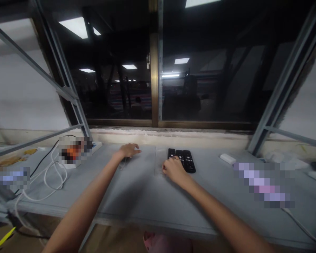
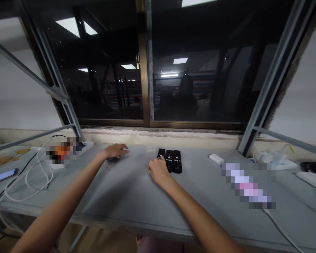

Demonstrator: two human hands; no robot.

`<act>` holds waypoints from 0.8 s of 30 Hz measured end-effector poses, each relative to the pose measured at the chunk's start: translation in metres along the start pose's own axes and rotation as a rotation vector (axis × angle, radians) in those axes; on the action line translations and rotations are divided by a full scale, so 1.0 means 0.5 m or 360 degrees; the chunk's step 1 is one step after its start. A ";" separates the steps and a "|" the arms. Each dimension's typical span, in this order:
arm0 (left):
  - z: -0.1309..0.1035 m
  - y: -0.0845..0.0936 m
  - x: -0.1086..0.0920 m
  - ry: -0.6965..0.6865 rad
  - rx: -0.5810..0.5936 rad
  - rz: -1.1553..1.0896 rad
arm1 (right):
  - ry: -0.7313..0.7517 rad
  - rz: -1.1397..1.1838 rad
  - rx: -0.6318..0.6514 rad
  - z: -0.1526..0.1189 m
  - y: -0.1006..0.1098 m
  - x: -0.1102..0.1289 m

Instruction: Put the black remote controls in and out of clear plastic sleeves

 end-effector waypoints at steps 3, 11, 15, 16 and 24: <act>0.016 -0.039 -0.040 -0.0087 0.0200 -0.0357 | -0.0288 0.0156 -0.0201 0.023 0.026 -0.024; 0.021 -0.157 -0.154 -0.0181 0.0970 -0.2092 | -0.0355 0.0686 -0.1181 0.015 0.037 -0.078; 0.043 -0.201 -0.196 -0.0074 0.0700 -0.2762 | -0.0130 0.0265 -0.0964 0.006 0.005 -0.061; 0.048 -0.214 -0.200 0.0002 0.0608 -0.2863 | -0.0107 0.0134 -0.0887 0.006 -0.001 -0.057; 0.038 -0.277 -0.183 0.0104 0.0405 -0.2948 | -0.0206 -0.0191 -0.0493 0.017 -0.023 -0.054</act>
Point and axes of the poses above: each hand's wrist, its own z-axis towards the middle knuckle, its own y-axis out of the back of the hand, x = y × z, the point moved 3 cm from there along z, towards the middle knuckle, and after that the axes turned 5 degrees about -z, right-handed, at the moved point
